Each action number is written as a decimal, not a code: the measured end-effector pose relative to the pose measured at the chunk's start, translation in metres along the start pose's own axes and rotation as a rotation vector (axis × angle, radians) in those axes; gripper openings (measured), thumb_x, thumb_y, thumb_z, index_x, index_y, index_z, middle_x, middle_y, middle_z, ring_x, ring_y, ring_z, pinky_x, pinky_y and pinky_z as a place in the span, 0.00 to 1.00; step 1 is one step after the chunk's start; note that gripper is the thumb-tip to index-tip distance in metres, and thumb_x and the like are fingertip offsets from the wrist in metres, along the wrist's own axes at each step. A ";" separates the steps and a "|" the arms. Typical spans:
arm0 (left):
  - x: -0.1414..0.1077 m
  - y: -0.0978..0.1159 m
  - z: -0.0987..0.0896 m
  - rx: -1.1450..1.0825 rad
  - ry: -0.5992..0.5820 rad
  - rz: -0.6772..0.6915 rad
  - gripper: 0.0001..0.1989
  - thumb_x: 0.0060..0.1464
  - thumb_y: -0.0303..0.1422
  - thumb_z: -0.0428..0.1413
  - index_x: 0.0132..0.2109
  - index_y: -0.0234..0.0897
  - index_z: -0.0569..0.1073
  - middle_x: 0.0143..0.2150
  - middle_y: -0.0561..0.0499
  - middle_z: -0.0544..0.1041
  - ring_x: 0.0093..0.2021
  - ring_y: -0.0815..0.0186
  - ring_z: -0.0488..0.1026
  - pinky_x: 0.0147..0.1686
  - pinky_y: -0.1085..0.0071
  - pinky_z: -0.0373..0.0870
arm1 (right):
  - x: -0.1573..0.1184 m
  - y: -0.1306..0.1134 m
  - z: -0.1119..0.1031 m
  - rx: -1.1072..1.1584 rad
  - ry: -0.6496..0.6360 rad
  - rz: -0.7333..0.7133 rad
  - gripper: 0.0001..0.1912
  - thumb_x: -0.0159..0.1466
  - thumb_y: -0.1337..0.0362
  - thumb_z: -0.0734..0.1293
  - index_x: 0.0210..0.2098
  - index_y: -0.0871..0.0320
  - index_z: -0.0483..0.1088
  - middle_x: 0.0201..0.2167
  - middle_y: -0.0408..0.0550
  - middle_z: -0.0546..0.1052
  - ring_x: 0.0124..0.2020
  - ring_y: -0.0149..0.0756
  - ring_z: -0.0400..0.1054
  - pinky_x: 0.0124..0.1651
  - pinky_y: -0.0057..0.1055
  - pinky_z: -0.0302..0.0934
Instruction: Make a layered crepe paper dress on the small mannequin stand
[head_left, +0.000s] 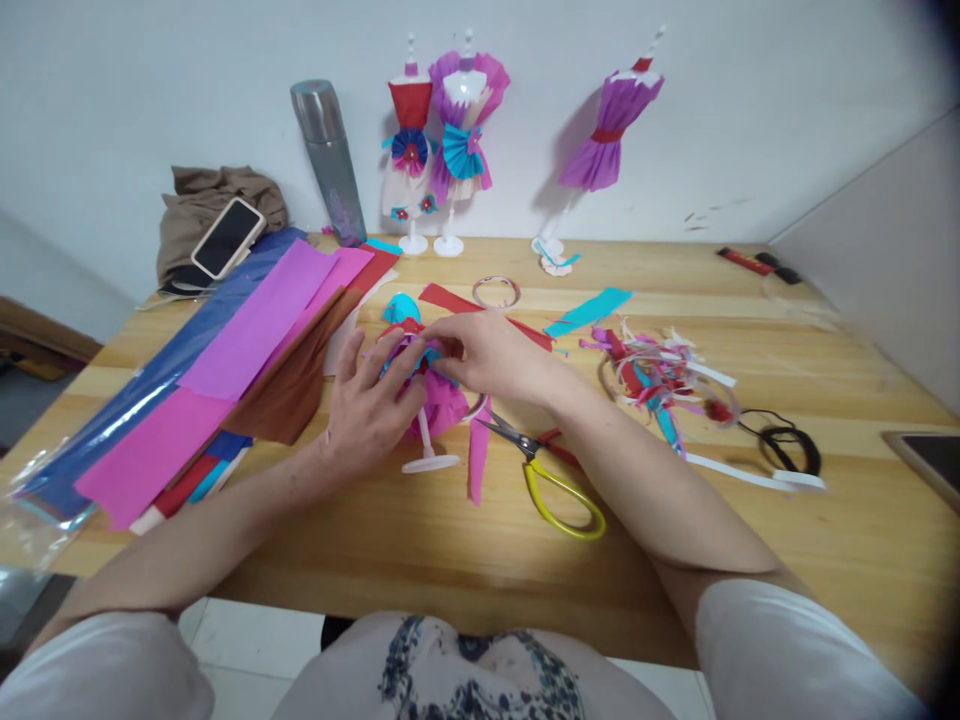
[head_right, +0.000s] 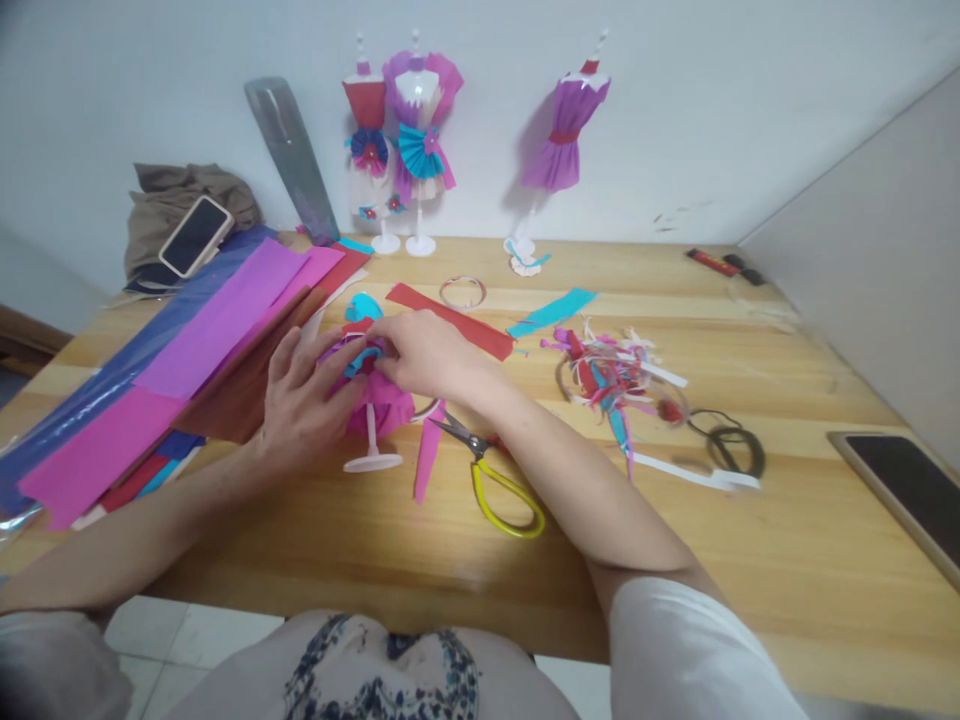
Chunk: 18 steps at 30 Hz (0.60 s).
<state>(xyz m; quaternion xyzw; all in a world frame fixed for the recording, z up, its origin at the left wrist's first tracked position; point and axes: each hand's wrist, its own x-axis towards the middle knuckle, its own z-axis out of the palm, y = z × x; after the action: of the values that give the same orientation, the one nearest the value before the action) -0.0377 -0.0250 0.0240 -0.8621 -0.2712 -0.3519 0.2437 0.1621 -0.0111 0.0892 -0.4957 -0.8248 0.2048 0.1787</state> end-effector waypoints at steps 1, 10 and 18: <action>-0.001 0.000 0.000 -0.008 -0.005 -0.007 0.06 0.60 0.26 0.58 0.41 0.43 0.78 0.58 0.48 0.79 0.62 0.55 0.72 0.67 0.49 0.58 | 0.000 0.000 0.001 0.003 -0.006 -0.004 0.17 0.61 0.75 0.64 0.45 0.58 0.79 0.37 0.48 0.81 0.36 0.38 0.72 0.38 0.32 0.62; 0.000 0.003 0.000 -0.036 -0.004 -0.026 0.06 0.61 0.26 0.58 0.36 0.40 0.77 0.41 0.52 0.83 0.49 0.59 0.76 0.63 0.55 0.62 | -0.001 -0.002 0.002 0.011 -0.023 -0.026 0.17 0.61 0.77 0.61 0.41 0.63 0.81 0.38 0.52 0.82 0.36 0.37 0.72 0.38 0.31 0.60; 0.000 0.003 0.001 -0.049 0.004 -0.047 0.07 0.62 0.25 0.56 0.36 0.41 0.75 0.39 0.53 0.83 0.48 0.61 0.77 0.63 0.57 0.60 | -0.002 -0.003 0.004 -0.034 -0.083 -0.021 0.11 0.60 0.74 0.66 0.35 0.56 0.79 0.31 0.46 0.80 0.33 0.39 0.70 0.35 0.33 0.59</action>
<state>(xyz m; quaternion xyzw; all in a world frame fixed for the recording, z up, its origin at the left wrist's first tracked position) -0.0358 -0.0267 0.0229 -0.8606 -0.2821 -0.3656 0.2149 0.1592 -0.0142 0.0873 -0.4812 -0.8400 0.2091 0.1382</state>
